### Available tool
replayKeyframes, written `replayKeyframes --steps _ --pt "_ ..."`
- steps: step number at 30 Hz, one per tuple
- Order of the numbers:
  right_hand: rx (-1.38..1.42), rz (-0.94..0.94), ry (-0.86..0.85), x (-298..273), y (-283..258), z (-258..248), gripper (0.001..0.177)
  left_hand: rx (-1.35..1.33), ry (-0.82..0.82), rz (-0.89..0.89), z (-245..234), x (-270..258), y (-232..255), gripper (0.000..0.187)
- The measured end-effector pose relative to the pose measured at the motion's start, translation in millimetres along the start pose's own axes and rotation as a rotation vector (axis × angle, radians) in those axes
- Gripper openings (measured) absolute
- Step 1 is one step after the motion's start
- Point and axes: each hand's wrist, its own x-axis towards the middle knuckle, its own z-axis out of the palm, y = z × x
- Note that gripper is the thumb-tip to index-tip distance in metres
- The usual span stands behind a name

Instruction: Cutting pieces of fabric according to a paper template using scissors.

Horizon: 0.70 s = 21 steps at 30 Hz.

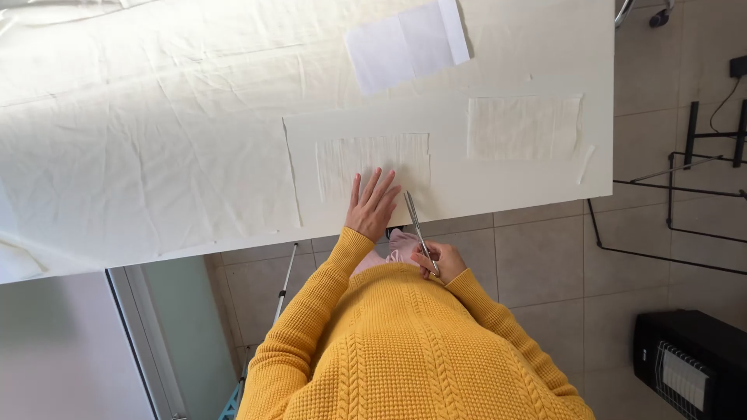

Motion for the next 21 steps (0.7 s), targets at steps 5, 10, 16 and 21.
replayKeyframes --steps 5,10,16,21 --pt "0.102 0.006 0.093 -8.0 -6.1 8.4 0.032 -0.068 -0.049 0.087 -1.1 -7.6 1.9 0.027" --pt "0.118 -0.048 0.138 -6.3 -10.4 13.5 0.029 0.03 0.017 0.149 -3.9 8.7 8.9 0.038" --pt "0.071 -0.031 0.241 -4.4 -28.0 15.0 0.026 0.071 -0.061 0.185 -7.5 10.4 12.5 0.041" --pt "0.047 -0.086 0.293 5.9 -27.7 14.3 0.027 0.043 -0.047 0.193 -8.9 8.6 11.3 0.042"
